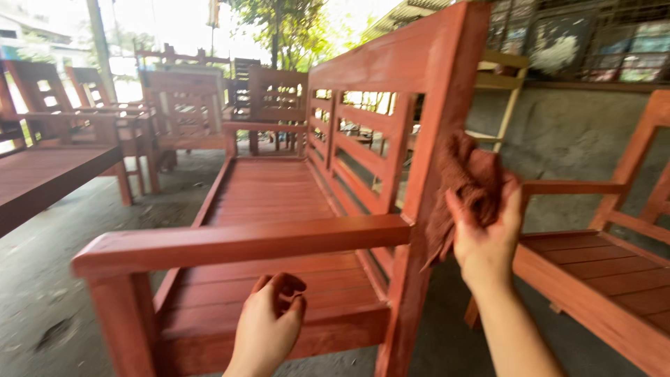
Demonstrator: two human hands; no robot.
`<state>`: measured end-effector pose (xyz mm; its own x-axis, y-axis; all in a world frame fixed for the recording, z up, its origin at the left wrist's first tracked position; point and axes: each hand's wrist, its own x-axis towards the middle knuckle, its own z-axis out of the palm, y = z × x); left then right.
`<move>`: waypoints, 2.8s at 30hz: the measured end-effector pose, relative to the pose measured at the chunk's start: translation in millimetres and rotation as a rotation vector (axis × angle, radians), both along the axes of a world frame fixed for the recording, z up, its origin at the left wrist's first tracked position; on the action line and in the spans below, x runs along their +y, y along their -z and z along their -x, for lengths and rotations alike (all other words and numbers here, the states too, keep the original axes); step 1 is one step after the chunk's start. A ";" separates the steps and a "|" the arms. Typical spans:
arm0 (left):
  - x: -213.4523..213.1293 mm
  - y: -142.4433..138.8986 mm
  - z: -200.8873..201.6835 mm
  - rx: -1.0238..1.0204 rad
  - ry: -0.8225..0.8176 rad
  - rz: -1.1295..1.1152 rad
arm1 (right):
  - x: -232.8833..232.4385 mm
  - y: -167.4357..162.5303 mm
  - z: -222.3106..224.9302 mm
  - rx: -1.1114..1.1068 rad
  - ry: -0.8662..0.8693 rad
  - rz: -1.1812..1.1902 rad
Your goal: The person wipes a red wood stain onto wooden benches and chairs using a cloth, dipping the cloth into a bucket of stain between sections. They work over the seat slats, armrests, legs, and frame rails of several pieces, re-wetting the cloth as needed.
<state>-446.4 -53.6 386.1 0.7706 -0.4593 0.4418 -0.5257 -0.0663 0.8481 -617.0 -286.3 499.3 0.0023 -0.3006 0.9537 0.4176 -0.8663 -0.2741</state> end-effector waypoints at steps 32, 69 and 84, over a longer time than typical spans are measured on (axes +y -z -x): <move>-87.2 -152.8 54.6 -0.236 0.043 -0.088 | -72.0 119.0 -24.7 0.425 0.565 0.360; -110.6 -73.6 30.8 -0.250 0.198 0.206 | -78.4 29.2 -67.4 0.158 0.805 0.248; -137.6 48.1 56.8 -0.016 0.117 -0.072 | -83.4 238.1 -61.2 0.375 0.819 0.204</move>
<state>-503.3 -191.1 338.0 0.7029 -0.5766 0.4165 -0.5472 -0.0641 0.8346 -555.8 -369.7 261.1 0.1824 -0.1704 0.9683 -0.4324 -0.8984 -0.0767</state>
